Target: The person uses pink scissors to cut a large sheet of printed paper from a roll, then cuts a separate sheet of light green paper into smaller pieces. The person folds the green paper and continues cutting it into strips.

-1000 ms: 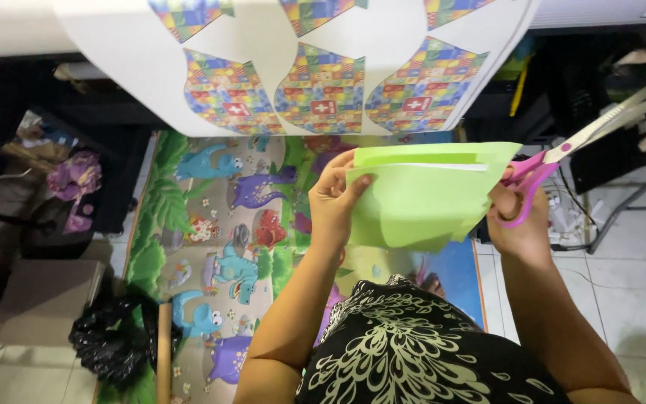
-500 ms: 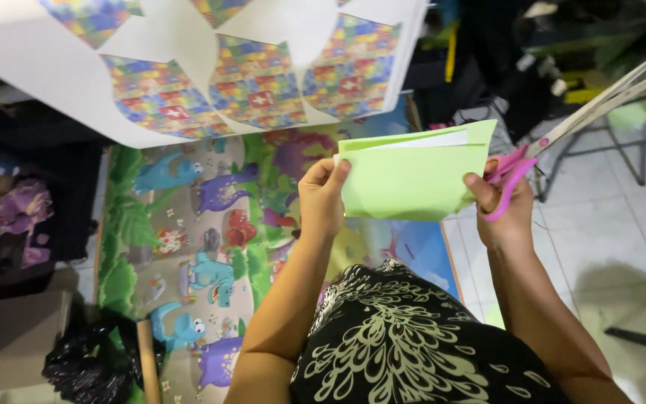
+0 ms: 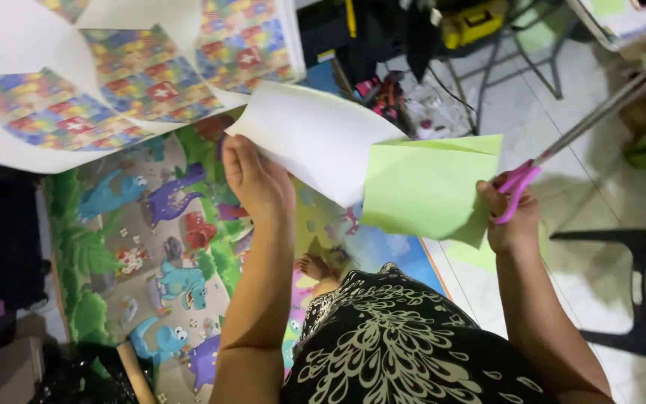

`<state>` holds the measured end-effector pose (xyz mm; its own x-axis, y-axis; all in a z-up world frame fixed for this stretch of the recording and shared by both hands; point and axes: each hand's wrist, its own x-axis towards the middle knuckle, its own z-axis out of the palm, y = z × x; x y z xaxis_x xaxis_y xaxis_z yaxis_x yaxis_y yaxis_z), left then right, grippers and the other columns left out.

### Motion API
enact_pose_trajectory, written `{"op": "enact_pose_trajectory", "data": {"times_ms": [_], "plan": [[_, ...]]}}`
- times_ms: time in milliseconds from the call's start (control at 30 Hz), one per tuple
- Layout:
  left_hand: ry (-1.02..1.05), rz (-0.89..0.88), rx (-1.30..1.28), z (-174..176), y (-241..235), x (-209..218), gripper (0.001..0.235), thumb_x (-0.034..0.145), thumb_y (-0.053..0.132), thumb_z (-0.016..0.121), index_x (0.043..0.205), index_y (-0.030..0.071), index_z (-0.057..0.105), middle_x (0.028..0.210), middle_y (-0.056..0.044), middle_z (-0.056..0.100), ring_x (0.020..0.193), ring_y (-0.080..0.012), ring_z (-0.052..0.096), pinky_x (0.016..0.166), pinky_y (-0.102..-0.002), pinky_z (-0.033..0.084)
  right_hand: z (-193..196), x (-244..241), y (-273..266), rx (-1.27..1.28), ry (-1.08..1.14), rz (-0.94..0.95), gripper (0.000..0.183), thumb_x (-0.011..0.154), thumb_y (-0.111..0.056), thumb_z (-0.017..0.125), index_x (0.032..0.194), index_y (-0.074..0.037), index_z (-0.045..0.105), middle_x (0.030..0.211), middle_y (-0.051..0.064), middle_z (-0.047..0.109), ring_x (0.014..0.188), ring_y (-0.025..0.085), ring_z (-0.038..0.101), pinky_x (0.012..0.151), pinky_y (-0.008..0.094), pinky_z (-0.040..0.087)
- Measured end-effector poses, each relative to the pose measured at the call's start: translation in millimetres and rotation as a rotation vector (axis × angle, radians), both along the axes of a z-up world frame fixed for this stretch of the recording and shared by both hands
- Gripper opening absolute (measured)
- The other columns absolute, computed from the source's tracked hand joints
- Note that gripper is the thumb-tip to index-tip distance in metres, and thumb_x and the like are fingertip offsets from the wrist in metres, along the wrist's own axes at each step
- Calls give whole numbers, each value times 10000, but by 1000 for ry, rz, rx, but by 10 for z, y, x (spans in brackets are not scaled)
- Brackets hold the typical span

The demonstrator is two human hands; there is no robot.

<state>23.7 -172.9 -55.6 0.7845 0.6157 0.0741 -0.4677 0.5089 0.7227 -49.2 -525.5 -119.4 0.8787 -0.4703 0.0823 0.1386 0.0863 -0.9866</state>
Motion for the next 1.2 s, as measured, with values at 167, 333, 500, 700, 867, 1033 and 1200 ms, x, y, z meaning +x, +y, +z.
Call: {"op": "enact_pose_trajectory", "data": {"times_ms": [167, 333, 500, 700, 867, 1033, 1200], "plan": [[-268, -150, 283, 870, -937, -433, 40, 944, 95, 546, 921, 86, 578, 888, -65, 609, 902, -114, 581, 929, -285, 430, 82, -224, -6, 83, 133, -4, 200, 820, -89, 758, 862, -99, 562, 663, -6, 485, 518, 78, 471, 483, 174, 355], [-1018, -632, 908, 1095, -1431, -595, 300, 973, 311, 425, 887, 175, 678, 927, 51, 717, 1188, -257, 555, 1195, -465, 67, 281, -232, 222, 323, -7, 335, 501, 693, -179, 771, 1148, -75, 592, 870, 6, 573, 713, 168, 606, 672, 218, 501], [-962, -967, 1467, 889, -1116, -826, 130, 864, 54, 605, 894, 180, 593, 1083, 71, 649, 1360, -244, 336, 1140, -602, -100, 341, -544, 166, 474, 120, 282, 400, 741, -190, 732, 1091, -48, 599, 874, 48, 606, 735, 208, 621, 708, 302, 503], [-787, -1031, 1485, -105, -781, -1241, 144, 861, 25, 594, 942, 135, 638, 853, -39, 624, 1093, -273, 542, 995, -517, 327, 281, -1133, 176, 752, 352, 206, 272, 823, -207, 665, 992, -1, 611, 881, 122, 661, 773, 276, 648, 769, 446, 507], [-551, -1197, 1177, -23, -512, -1698, 196, 946, 146, 537, 1074, 102, 679, 853, -76, 687, 806, -269, 657, 892, -443, 532, 457, -1509, 492, 834, 497, 112, 350, 824, -210, 651, 1044, 54, 583, 911, 185, 649, 802, 333, 648, 773, 547, 510], [366, -1532, 728, -2447, -351, -2438, 131, 891, 163, 677, 848, 45, 715, 802, -124, 702, 814, -219, 660, 812, -392, 521, -1430, -2115, 23, 699, 444, 1, 333, 837, -159, 698, 1089, -16, 534, 881, 148, 644, 786, 304, 670, 727, 476, 539], [526, -1613, 306, -1971, -300, -2544, 210, 810, 30, 545, 986, -14, 651, 1071, -160, 642, 1009, -263, 608, 892, -399, 498, -1149, -2284, 14, 521, 538, -55, 315, 864, -180, 669, 1092, -74, 479, 888, 122, 581, 845, 275, 602, 802, 420, 493]]}}
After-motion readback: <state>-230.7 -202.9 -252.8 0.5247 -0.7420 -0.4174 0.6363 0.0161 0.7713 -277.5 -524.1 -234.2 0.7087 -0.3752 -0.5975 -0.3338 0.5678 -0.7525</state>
